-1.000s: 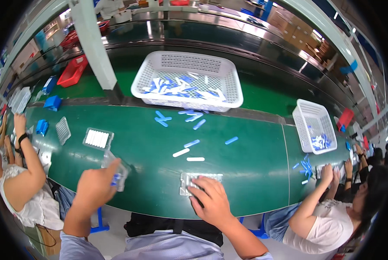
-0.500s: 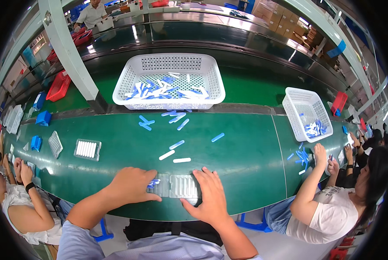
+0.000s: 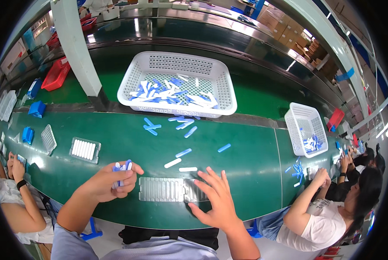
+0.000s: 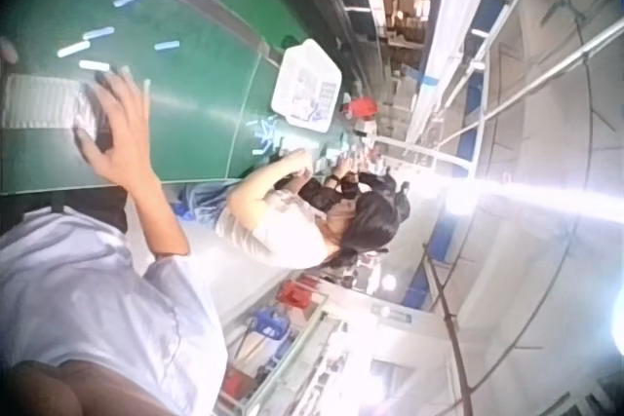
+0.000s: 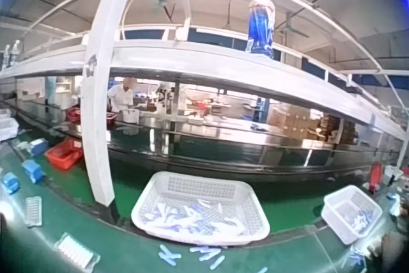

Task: The person takes plastic strips from a basket, inserts them one by one into the slots of transparent plastic trays by hand, and moves the filled trays across the table.

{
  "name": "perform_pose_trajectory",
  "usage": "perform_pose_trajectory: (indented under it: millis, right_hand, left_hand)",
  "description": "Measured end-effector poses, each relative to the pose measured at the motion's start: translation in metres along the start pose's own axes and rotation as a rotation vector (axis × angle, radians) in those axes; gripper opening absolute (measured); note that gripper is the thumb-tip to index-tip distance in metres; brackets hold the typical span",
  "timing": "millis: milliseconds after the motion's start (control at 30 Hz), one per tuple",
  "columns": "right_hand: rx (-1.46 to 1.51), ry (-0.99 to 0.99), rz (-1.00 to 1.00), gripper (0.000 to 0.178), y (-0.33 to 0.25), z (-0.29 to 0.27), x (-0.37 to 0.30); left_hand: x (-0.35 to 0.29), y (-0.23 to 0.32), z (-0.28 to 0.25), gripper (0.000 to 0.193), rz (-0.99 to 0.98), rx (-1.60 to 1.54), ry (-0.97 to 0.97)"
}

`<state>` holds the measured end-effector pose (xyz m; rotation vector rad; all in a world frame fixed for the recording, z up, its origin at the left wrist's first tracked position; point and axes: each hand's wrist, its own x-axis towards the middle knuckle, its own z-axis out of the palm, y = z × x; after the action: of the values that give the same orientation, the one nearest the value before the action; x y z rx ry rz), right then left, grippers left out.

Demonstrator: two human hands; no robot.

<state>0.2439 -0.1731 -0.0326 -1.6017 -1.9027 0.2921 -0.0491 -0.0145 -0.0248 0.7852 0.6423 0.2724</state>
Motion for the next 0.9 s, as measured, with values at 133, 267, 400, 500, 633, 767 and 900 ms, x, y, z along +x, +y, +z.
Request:
perform_pose_trajectory:
  millis: [133, 267, 400, 500, 633, 767, 900]
  right_hand:
    - [0.079, 0.023, -0.147, 0.049, -0.023, 0.010, 0.036]
    - [0.121, -0.081, -0.210, 0.043, -0.055, 0.020, 0.080]
    - [0.198, -0.201, -0.096, 0.037, -0.060, 0.039, 0.105]
    - [0.282, -0.253, -0.047, 0.026, -0.058, 0.054, 0.105]
    - [0.311, -0.112, -0.035, 0.009, -0.043, 0.066, 0.098]
    - [0.500, 0.114, 0.094, 0.008, -0.040, 0.056, 0.103]
    - [0.478, -0.175, -0.012, 0.006, -0.055, 0.051, 0.102]
  left_hand:
    - [-0.003, -0.003, -0.017, 0.034, -0.066, -0.158, 0.027]
    - [-0.002, -0.009, -0.025, 0.039, -0.032, -0.017, -0.045]
    - [-0.002, -0.019, -0.018, 0.037, 0.037, 0.098, -0.096]
    - [-0.003, -0.020, -0.019, 0.029, 0.007, 0.160, -0.098]
    - [-0.003, -0.017, -0.017, 0.036, -0.018, 0.126, -0.055]
    - [-0.002, -0.019, -0.023, 0.042, 0.030, 0.066, -0.042]
    - [0.002, -0.030, -0.031, 0.038, 0.028, 0.152, -0.099]
